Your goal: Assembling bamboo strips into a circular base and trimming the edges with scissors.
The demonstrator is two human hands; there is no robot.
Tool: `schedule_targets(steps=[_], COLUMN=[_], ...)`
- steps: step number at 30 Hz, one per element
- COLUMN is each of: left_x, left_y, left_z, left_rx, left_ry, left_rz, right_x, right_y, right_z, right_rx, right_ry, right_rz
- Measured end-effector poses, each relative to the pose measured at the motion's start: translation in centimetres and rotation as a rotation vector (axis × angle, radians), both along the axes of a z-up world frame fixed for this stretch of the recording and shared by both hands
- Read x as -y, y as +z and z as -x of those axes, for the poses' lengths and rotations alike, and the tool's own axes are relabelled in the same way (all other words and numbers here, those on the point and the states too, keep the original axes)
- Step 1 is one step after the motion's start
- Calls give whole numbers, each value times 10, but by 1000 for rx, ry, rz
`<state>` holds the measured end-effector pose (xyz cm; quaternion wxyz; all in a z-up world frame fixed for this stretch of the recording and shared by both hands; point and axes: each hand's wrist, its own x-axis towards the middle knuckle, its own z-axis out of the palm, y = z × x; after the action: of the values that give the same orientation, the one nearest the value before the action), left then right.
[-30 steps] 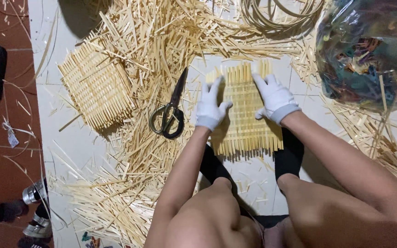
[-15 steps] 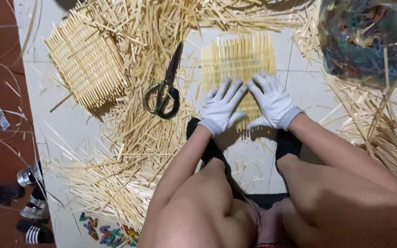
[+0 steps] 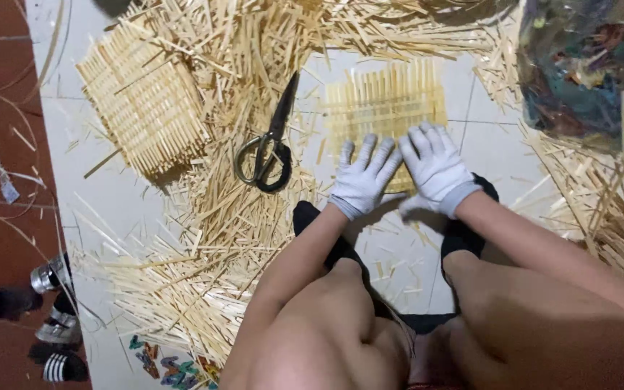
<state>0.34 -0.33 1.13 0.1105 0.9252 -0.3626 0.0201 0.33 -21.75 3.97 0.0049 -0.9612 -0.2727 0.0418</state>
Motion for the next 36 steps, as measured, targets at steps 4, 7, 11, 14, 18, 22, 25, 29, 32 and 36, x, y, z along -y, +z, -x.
schedule_targets(steps=[4,7,11,14,18,22,25,29,32,36], left_x=[-2,0,4,5,5,5,3,0,-2,-4], left_y=[-8,-1,7,8,19,44,41,10,19,44], left_z=[6,4,2,9,7,-3,-8,-27,-35,-50], left_rx=[-40,-19,-80,-88,-78,-124,-193,-293,-353,-383], left_ry=[-3,-10,16,28,49,41,49,150,292,587], left_rz=[21,-56,-25,-35,-13,-48,-17,133,188,169], right_x=[-7,-10,-29,-39,-40,-20,-1,19,25,36], right_y=[55,12,-4,-18,-15,37,24,-19,-34,-46], right_z=[-51,-90,-123,-129,-136,-82,-37,-15,-10,-16], right_rx=[-509,-79,-278,-472,-398,-100,-55,-434,-462,-505], right_ry=[-136,-8,-59,-154,-142,-146,-414,-814,-909,-937], right_rz=[-101,-432,-510,-432,-424,-580,-612,-583,-582,-691])
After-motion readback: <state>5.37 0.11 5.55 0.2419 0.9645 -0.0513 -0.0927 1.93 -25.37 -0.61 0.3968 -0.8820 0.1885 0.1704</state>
